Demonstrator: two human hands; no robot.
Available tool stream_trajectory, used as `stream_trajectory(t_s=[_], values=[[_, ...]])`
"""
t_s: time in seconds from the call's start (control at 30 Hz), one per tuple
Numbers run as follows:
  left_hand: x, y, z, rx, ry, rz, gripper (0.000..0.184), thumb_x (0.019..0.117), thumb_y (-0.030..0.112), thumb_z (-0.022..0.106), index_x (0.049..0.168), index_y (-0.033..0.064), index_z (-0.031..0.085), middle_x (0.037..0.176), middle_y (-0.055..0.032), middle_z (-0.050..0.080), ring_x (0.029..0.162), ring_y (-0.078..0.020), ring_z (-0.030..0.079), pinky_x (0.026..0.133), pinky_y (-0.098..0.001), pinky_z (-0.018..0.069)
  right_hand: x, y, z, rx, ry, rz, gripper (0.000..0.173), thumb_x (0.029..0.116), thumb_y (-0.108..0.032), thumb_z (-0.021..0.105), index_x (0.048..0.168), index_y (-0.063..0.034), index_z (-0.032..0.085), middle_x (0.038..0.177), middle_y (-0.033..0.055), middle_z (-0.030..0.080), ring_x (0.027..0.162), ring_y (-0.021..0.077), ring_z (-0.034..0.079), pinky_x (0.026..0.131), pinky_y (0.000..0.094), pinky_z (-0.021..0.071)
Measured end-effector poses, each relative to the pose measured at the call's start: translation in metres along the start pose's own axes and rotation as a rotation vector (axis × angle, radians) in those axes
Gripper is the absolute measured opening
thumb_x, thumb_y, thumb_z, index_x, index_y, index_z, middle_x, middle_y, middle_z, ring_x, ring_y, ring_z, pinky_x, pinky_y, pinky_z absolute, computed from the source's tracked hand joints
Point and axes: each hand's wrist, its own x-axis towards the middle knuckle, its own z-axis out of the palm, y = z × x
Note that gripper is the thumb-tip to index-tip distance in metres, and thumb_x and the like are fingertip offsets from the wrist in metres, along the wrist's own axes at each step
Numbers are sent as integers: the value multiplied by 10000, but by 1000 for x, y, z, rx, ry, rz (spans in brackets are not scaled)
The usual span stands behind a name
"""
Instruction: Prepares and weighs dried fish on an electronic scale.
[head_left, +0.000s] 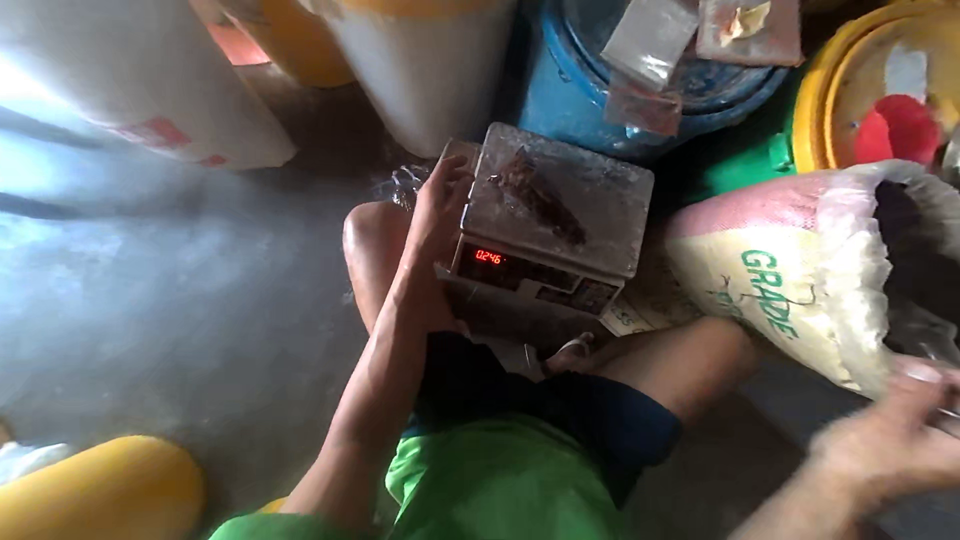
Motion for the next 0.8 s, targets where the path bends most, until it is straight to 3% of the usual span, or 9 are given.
stream_trajectory(t_s=[0.1,0.23,0.37,0.4,0.5,0.57,0.63,0.73,0.8], values=[[2,-3,-5,0,-10,19,360,1064,147,486,1409,55,522,1243,-102,678,927,-156,688,760,-333,579,-26,-21,52,163,-130,123,119,1059,-92,474,1014,-42,572,751,-110,608,634,-1,605,623,215,558],[-1,3,-9,-31,28,28,337,1066,186,493,1372,60,559,1202,-74,698,904,-122,679,716,-295,558,-51,-16,86,219,-262,245,257,1084,-153,431,912,-56,596,675,-107,583,561,5,571,563,207,539],[-2,0,-14,-82,83,10,365,1062,194,504,1400,60,535,1217,-86,684,963,-140,679,775,-320,571,-68,-13,106,244,-573,305,453,1052,-94,444,1467,86,410,1026,80,713,679,80,645,569,241,555],[-2,0,-15,-84,94,10,367,1058,170,493,1408,62,524,1214,-80,687,963,-139,680,782,-317,572,-73,-16,111,252,-615,331,412,1053,-100,471,1422,82,473,944,69,718,625,83,637,533,247,554],[-2,0,-20,-82,144,22,290,1060,132,472,1308,43,593,1091,-47,738,847,-99,686,706,-278,554,-91,-20,128,251,-652,319,268,1053,-201,537,940,-9,686,596,-82,569,453,-22,502,433,162,465],[-3,4,-23,-111,165,8,228,1063,127,485,1196,30,643,1008,-30,760,762,-77,687,653,-257,551,-98,-20,134,265,-654,272,269,1055,-201,539,958,-10,701,664,-64,631,526,-10,564,503,178,511],[-4,5,-25,-153,194,-6,186,1054,145,543,1131,24,660,933,-22,760,706,-76,684,599,-242,548,-97,-19,134,277,-669,270,294,1055,-141,523,1243,48,648,878,28,723,669,62,660,601,231,585],[-3,6,-24,-173,291,-17,190,1033,225,602,952,56,629,738,28,669,609,-68,639,569,-250,552,-90,-11,134,261,-519,265,254,1039,-105,522,1152,59,681,784,9,681,629,52,639,590,222,578],[-1,3,-22,-220,348,2,298,1061,293,540,848,96,611,664,52,620,538,-64,587,524,-253,527,-81,-2,131,176,-475,216,269,1046,-138,533,1156,41,701,919,49,705,790,47,664,744,211,577]])
